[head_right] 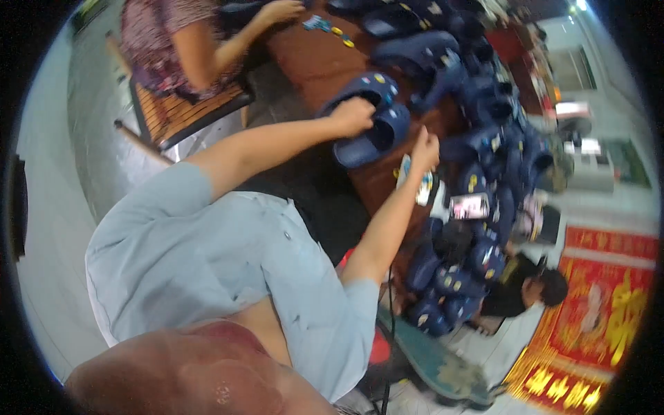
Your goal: Attaching decorative charms to blue clogs.
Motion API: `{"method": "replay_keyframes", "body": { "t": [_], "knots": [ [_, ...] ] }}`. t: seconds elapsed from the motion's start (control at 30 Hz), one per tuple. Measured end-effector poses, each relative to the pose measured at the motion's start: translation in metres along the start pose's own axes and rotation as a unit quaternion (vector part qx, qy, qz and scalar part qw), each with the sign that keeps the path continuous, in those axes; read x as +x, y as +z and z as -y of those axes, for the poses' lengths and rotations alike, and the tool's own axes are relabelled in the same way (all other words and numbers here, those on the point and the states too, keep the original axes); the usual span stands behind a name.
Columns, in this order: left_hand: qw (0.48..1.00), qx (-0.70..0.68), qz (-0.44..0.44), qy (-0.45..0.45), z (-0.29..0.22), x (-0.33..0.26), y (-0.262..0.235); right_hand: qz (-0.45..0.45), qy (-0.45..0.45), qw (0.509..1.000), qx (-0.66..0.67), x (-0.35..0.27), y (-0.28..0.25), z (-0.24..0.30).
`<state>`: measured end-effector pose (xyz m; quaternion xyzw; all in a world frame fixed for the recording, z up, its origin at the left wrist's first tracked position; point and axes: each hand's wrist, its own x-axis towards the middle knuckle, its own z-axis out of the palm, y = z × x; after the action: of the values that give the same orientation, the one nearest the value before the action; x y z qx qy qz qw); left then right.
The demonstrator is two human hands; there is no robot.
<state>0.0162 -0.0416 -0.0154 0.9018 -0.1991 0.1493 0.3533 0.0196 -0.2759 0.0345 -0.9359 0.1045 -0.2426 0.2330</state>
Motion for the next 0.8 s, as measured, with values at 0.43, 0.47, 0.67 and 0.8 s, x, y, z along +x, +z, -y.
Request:
{"method": "replay_keyframes", "body": {
  "t": [0.43,0.47,0.67,0.8],
  "knots": [
    [1.0,0.015,0.005,0.017,0.006,-0.004,0.004,0.288,-0.027,0.949,-0.124,0.033,0.054,0.055],
    [0.999,0.006,0.041,0.022,-0.016,0.006,0.001,0.291,-0.02,0.947,-0.138,0.048,0.049,0.031],
    [0.999,0.039,0.031,0.005,0.003,-0.001,0.003,0.301,-0.013,0.943,-0.14,0.026,0.052,0.065],
    [0.999,0.036,-0.005,0.03,-0.001,0.002,0.006,0.251,-0.012,0.957,-0.143,0.016,0.045,0.071]
  ]
}}
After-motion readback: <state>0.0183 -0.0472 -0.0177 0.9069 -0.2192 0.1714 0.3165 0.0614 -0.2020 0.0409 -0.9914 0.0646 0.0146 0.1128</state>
